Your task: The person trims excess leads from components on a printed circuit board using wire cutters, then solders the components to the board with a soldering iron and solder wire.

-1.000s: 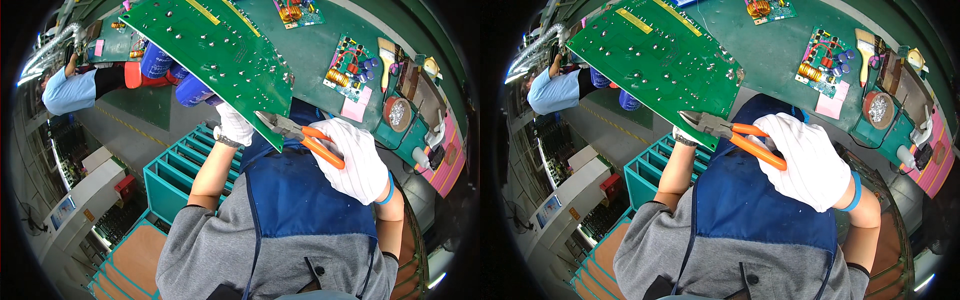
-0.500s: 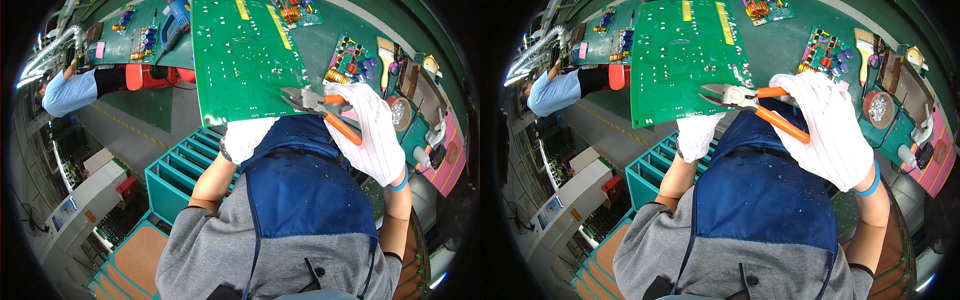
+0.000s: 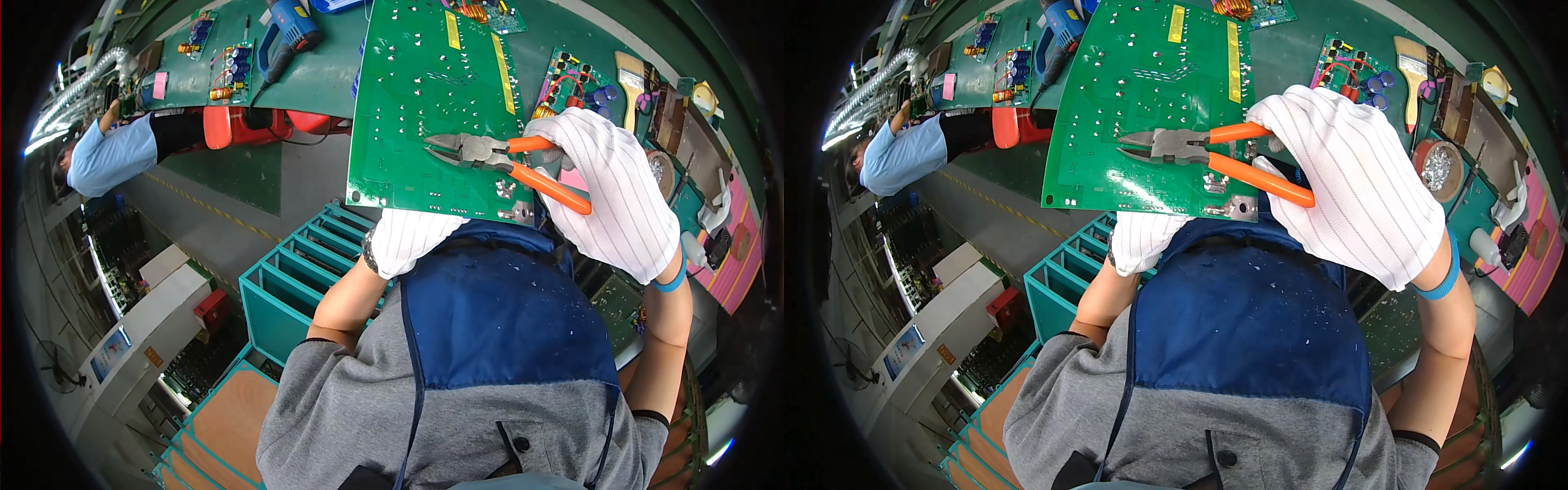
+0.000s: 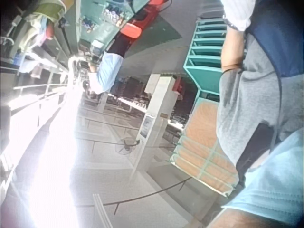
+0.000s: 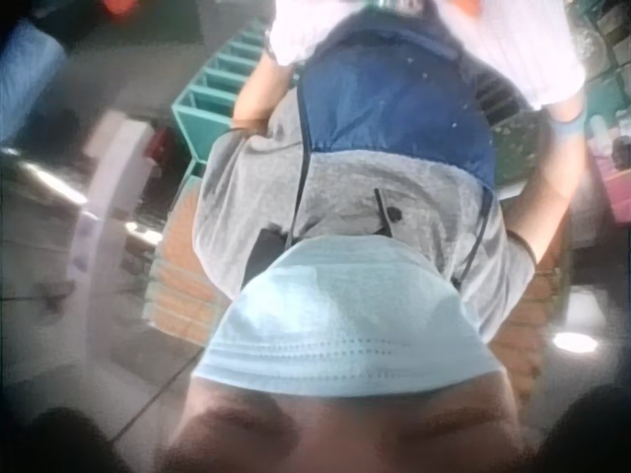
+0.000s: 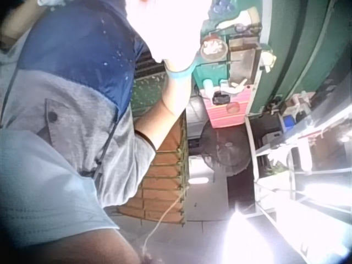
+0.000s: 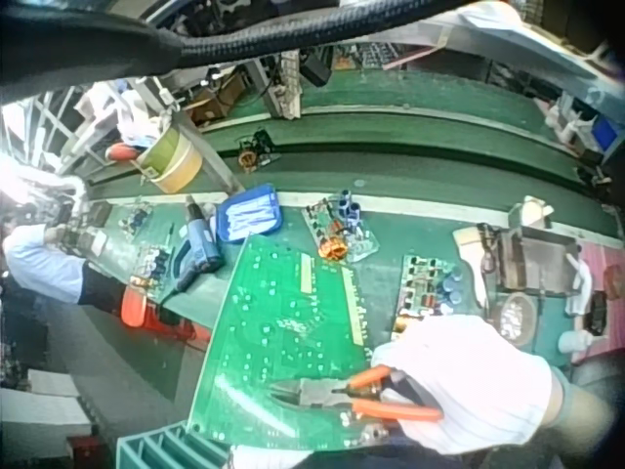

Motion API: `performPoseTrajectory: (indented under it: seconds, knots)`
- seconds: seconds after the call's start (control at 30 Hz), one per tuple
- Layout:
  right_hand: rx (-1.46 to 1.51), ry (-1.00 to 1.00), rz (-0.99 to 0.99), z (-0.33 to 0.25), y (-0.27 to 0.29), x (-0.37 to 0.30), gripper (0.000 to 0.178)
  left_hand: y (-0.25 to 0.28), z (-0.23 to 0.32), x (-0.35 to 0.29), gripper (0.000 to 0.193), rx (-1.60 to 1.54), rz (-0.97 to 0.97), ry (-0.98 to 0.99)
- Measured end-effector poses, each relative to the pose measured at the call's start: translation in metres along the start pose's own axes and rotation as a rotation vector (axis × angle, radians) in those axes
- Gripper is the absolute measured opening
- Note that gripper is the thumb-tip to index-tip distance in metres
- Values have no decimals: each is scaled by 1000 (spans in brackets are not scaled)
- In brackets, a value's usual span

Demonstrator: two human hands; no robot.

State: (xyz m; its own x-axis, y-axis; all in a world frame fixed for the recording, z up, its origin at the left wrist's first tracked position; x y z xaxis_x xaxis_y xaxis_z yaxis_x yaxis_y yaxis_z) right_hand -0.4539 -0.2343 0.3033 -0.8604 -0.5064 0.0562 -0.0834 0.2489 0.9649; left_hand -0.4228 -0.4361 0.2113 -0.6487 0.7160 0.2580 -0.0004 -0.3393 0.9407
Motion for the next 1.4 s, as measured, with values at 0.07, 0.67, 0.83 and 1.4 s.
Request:
performPoseTrajectory:
  seconds: [0.07,0.67,0.83,1.4]
  knots:
    - [46,28,4,2,-2,-1,53,-7,2,-10,36,103,-13,-47]
    - [723,-549,-9,40,-39,23,18,17,-12,-1,42,-357,-72,180]
    - [455,-665,-311,72,-189,23,46,26,-19,4,48,-326,-30,174]
    - [1694,-576,119,-20,-98,-6,53,-6,-22,9,47,-1129,-148,465]
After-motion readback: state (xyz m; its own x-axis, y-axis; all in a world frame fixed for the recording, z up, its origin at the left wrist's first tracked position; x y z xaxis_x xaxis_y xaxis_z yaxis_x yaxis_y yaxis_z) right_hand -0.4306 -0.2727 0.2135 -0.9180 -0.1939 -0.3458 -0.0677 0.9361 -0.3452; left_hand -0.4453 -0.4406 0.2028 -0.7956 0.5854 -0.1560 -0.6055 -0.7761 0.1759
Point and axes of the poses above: each hand's wrist, its own x-axis towards the middle knuckle, its own y-axis out of the back of the hand, z = x × y, the point moved 4 cm from there along x, towards the middle knuckle, and after that the axes turned 10 degrees about -x, right-handed, at the moved point
